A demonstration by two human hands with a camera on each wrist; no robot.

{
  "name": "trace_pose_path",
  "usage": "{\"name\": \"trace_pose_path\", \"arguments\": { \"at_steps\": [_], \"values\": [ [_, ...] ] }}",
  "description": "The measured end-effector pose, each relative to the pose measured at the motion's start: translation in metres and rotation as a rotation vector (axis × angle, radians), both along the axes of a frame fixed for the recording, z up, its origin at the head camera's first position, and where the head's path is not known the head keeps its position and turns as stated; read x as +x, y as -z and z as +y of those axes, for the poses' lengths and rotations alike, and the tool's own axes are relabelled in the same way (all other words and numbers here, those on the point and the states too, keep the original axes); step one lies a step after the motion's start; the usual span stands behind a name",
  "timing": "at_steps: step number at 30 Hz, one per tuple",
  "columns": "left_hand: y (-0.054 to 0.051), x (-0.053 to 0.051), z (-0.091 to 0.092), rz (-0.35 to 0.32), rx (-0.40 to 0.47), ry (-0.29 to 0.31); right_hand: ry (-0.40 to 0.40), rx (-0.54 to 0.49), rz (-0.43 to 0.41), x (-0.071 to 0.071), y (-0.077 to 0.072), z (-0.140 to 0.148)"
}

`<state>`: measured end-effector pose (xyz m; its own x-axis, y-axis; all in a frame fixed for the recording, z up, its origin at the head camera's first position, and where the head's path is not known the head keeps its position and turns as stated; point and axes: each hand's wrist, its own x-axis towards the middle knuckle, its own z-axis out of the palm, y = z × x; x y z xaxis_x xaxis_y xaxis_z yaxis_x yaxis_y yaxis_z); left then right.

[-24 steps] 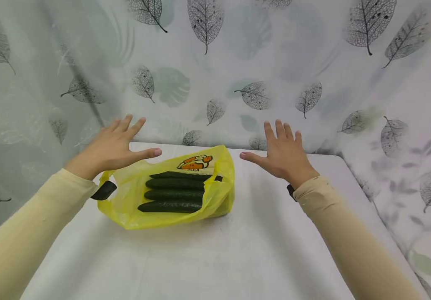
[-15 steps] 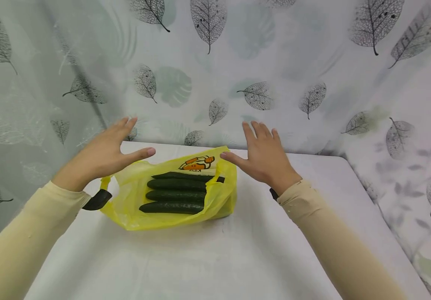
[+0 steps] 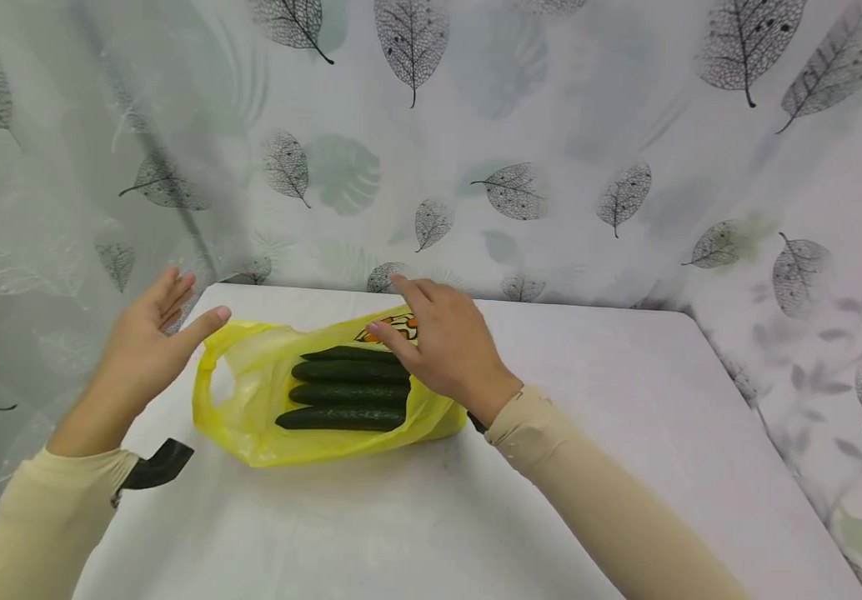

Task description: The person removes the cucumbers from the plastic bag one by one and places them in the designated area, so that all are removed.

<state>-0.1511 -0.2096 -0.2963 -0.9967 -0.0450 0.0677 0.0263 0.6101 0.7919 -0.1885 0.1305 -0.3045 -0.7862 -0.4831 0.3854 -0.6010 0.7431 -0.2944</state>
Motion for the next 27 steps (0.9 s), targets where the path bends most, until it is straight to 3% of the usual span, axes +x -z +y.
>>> {"name": "trace_pose_path", "arguments": {
  "at_steps": [3, 9, 12, 16, 20, 23, 27],
  "values": [
    [0.012, 0.005, -0.007, 0.008, 0.207, 0.01, -0.034, -0.022, -0.08, 0.003, 0.003, -0.011],
    [0.038, 0.015, -0.014, -0.02, 0.736, 0.029, -0.114, -0.003, -0.203, 0.005, 0.011, -0.025],
    [0.055, 0.023, -0.01, -0.021, 0.89, -0.011, -0.132, 0.015, -0.279, 0.002, 0.015, -0.031],
    [0.078, 0.036, -0.001, -0.048, 0.969, -0.085, -0.141, 0.029, -0.45, -0.004, 0.024, -0.041],
    [0.099, 0.043, 0.012, -0.081, 0.941, -0.148, -0.148, 0.066, -0.591, -0.012, 0.036, -0.051],
    [0.112, 0.046, 0.025, -0.068, 0.907, -0.208, -0.136, 0.11, -0.654, -0.017, 0.047, -0.057],
    [0.121, 0.049, 0.042, -0.051, 0.914, -0.29, -0.102, 0.163, -0.686, -0.019, 0.059, -0.061]
  ]
}}
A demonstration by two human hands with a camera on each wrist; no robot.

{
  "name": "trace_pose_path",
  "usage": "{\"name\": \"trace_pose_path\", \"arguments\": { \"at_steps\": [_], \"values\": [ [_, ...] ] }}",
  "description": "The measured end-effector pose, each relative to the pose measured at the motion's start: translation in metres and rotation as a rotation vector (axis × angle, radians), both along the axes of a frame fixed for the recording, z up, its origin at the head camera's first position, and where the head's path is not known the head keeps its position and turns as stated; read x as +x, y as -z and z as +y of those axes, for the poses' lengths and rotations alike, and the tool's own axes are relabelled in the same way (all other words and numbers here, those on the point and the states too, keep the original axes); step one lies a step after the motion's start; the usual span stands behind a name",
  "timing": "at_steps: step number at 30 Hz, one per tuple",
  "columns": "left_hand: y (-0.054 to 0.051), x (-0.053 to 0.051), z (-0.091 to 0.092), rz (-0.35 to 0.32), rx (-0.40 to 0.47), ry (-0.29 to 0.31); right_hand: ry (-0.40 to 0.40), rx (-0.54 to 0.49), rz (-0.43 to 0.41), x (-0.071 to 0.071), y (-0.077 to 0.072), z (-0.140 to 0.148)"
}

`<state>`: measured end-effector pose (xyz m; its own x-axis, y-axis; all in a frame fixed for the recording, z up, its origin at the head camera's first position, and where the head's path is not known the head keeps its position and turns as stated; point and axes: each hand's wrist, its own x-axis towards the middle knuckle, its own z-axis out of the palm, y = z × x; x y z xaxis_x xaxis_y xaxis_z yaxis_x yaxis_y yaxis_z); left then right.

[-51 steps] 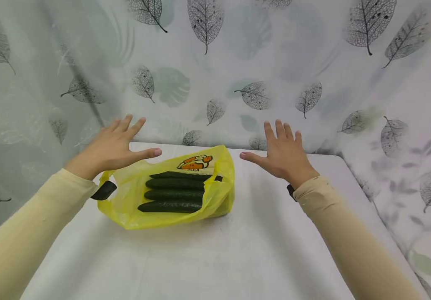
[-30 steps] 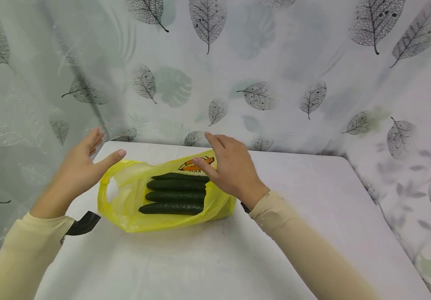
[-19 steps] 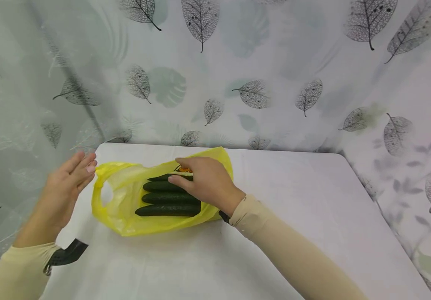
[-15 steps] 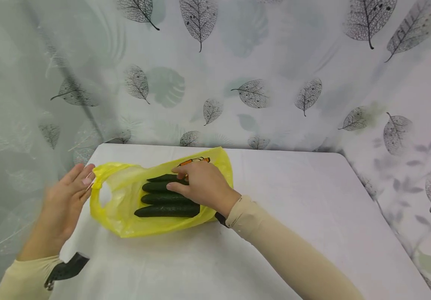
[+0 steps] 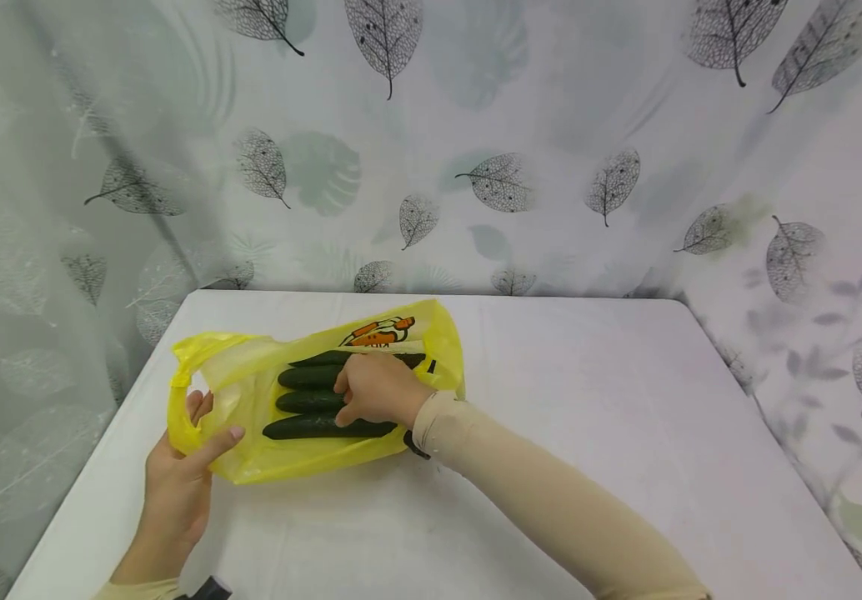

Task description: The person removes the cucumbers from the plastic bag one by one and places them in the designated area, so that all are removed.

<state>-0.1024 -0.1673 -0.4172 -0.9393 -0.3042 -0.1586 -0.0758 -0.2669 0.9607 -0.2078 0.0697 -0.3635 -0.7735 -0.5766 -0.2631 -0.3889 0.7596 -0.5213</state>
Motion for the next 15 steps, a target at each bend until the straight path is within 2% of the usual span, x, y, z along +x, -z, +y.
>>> {"name": "trace_pose_path", "arguments": {
  "at_steps": [7, 15],
  "values": [
    [0.003, -0.001, 0.018, 0.047, 0.034, -0.07, 0.015, 0.038, -0.006, 0.001, 0.017, -0.001],
    [0.0, -0.005, 0.026, 0.088, 0.128, -0.139, -0.006, 0.058, 0.029, 0.001, 0.028, 0.0]
  ]
}}
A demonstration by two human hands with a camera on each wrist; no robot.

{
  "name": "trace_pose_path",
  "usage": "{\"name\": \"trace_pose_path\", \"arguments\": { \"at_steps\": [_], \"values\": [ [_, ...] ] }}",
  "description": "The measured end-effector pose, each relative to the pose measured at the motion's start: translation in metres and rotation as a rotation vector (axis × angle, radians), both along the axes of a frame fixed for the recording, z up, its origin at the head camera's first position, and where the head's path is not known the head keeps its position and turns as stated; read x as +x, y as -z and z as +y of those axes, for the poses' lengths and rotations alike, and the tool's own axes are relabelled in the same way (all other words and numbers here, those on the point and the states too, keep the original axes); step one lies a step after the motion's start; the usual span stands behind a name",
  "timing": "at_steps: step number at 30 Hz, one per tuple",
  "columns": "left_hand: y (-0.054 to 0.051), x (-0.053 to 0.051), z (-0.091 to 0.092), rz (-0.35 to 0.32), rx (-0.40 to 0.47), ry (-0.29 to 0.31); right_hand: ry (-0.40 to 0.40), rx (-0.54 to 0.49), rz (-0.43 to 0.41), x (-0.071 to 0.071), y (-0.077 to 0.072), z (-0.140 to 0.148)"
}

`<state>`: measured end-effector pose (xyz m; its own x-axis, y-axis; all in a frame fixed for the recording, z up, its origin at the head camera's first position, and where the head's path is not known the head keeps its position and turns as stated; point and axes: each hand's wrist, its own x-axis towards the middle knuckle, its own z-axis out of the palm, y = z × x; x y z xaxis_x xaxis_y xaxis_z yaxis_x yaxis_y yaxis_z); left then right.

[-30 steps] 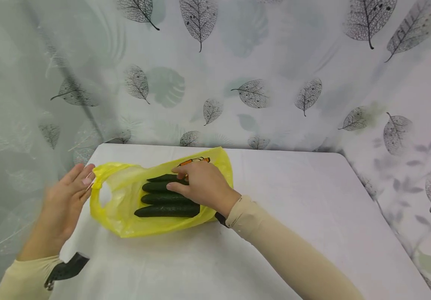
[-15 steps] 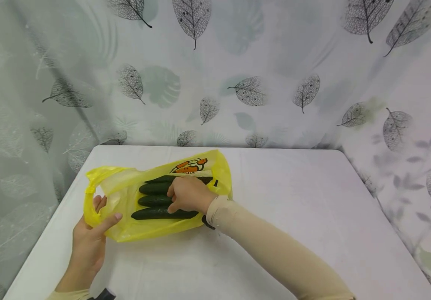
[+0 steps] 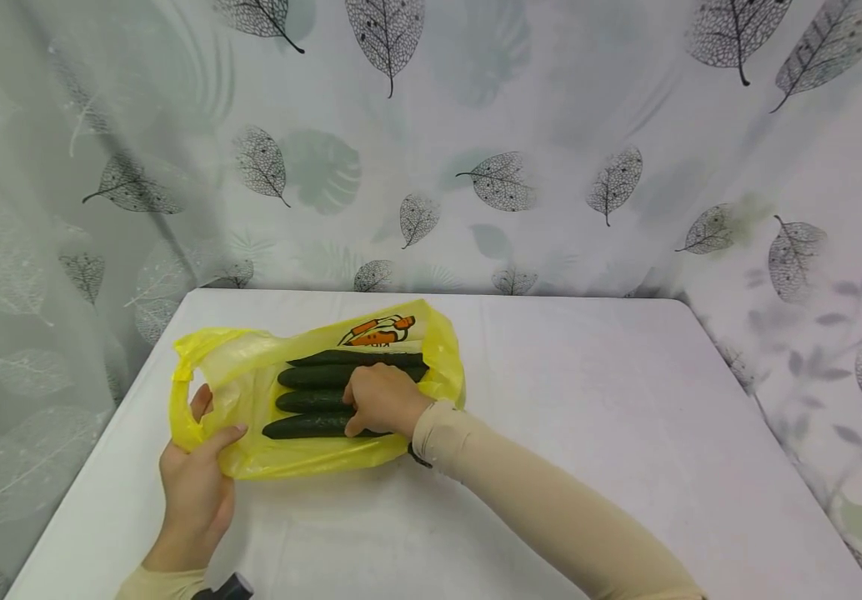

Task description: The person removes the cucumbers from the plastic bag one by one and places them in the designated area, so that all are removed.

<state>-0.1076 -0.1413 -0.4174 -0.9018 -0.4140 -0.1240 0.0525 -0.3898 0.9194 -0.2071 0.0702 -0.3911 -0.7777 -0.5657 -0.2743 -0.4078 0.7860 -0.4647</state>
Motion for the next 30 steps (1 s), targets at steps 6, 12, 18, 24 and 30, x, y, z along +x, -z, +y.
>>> {"name": "trace_pose_path", "arguments": {
  "at_steps": [6, 12, 18, 24, 30],
  "values": [
    [-0.001, -0.001, 0.003, 0.02, -0.001, -0.008, 0.0, 0.002, -0.016, 0.003, 0.003, 0.003],
    [-0.001, 0.0, 0.003, 0.026, -0.021, 0.026, 0.01, -0.06, -0.065, 0.005, 0.007, 0.006],
    [-0.002, 0.002, 0.005, 0.034, -0.033, 0.033, -0.031, -0.03, -0.006, 0.007, 0.02, 0.004],
    [-0.003, 0.002, 0.007, 0.064, -0.03, 0.012, -0.083, 0.04, 0.108, 0.014, 0.028, 0.003],
    [-0.003, 0.002, 0.006, 0.052, -0.069, 0.02, -0.066, 0.057, 0.139, 0.018, 0.034, 0.002]
  ]
}}
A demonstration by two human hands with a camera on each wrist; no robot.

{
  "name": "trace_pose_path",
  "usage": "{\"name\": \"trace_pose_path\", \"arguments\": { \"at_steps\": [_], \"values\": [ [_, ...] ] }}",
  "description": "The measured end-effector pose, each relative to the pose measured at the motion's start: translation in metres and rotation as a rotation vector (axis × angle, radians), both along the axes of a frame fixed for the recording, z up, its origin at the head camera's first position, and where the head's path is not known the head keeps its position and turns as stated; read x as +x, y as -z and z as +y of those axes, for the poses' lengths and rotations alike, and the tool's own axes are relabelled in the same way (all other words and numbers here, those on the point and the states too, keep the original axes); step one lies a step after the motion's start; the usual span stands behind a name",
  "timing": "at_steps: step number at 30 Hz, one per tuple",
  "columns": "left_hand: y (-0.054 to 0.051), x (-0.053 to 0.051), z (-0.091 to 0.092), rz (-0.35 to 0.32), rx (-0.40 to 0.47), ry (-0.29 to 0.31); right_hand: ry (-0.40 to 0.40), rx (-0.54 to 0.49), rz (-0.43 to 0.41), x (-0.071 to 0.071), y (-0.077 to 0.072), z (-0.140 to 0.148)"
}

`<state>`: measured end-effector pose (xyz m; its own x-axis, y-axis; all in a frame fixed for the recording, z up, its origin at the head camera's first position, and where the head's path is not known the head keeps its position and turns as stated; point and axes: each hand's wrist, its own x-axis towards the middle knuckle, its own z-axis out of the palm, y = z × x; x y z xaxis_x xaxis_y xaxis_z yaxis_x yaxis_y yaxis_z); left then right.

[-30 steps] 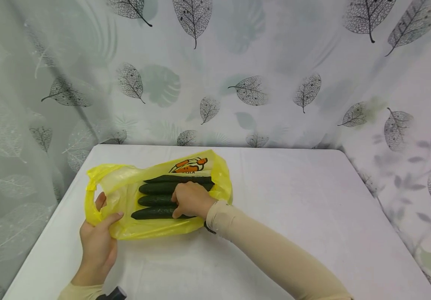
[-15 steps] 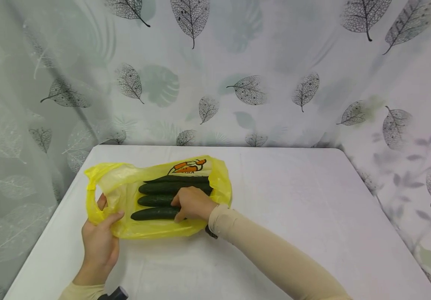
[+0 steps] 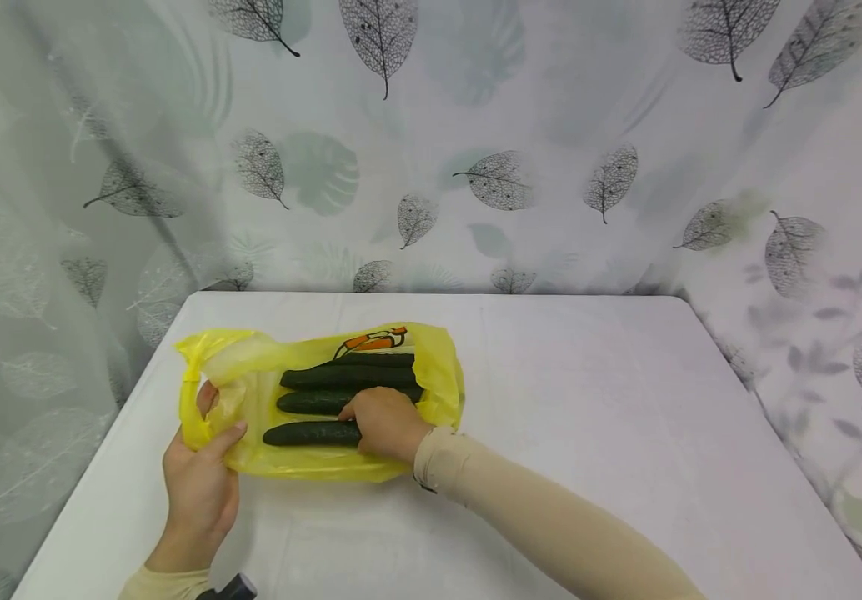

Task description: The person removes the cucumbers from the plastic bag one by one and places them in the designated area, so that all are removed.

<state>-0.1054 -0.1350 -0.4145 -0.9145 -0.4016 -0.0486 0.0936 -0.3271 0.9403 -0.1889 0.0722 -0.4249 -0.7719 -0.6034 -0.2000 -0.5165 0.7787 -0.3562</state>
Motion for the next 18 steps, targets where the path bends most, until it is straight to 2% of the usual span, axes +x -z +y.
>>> {"name": "trace_pose_path", "arguments": {
  "at_steps": [8, 13, 18],
  "values": [
    [-0.002, 0.002, 0.001, -0.027, -0.024, 0.036, 0.025, -0.076, 0.022, 0.003, -0.001, 0.004],
    [-0.003, 0.001, 0.001, -0.002, -0.029, 0.015, 0.052, -0.158, -0.05, 0.006, -0.011, 0.012],
    [-0.005, 0.0, -0.002, 0.018, -0.026, 0.003, 0.072, -0.284, -0.123, 0.006, -0.02, 0.02]
  ]
}}
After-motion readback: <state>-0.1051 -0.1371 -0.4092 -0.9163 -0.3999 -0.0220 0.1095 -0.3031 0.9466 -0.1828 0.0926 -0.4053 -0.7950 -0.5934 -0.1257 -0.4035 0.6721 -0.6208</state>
